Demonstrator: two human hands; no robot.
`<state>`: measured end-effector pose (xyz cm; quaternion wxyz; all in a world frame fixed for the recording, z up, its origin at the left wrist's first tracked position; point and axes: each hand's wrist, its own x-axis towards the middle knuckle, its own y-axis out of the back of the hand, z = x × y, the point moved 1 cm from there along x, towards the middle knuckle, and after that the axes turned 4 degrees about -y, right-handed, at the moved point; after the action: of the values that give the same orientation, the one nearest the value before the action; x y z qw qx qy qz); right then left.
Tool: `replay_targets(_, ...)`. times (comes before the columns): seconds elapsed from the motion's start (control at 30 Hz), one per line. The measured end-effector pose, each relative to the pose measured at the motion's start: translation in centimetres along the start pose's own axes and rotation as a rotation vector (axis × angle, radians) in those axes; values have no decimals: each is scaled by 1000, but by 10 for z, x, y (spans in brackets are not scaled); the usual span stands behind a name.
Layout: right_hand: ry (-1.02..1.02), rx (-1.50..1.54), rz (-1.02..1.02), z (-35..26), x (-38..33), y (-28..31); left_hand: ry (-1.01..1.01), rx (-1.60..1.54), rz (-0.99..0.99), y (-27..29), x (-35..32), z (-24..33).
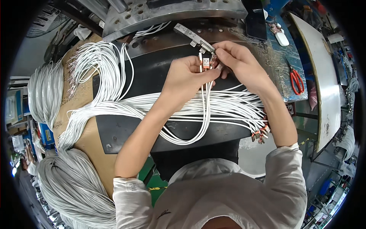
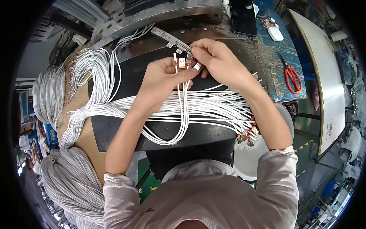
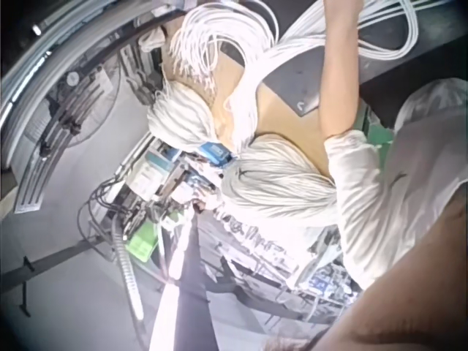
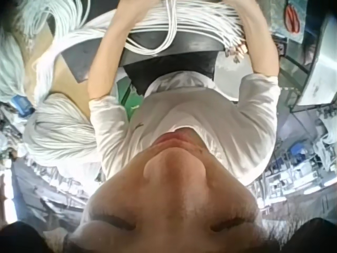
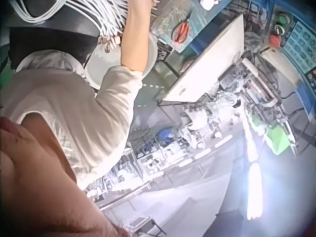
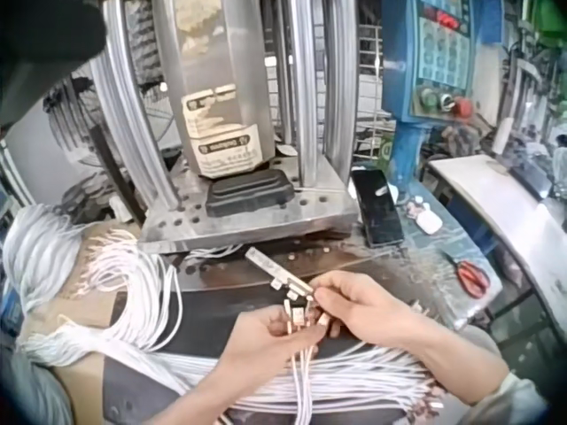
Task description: The person fits cable ends into a metal fixture by hand, loads the fixture into a molding press, and operates the machine to process the cables before repeating the procedure.
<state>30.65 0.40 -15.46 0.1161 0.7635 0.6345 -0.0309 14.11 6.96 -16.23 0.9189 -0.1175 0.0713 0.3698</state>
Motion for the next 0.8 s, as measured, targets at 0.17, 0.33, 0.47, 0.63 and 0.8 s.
replay_targets(0.17, -89, 1, -5, -7, -4, 6, 69, -24, -54, 7, -4, 0)
replay_targets(0.33, -106, -25, -18, -5, -1, 14, 94, -12, -61, 8, -4, 1)
replay_targets(0.47, -57, -60, -73, -9, -1, 11, 93, 16, -96, 9, -4, 1)
replay_targets(0.63, 9, -75, -125, 0, 2, 17, 90, -39, -23, 5, -8, 5)
replay_targets(0.8, -47, -15, -169, 0, 4, 18, 96, -68, -19, 9, -10, 3)
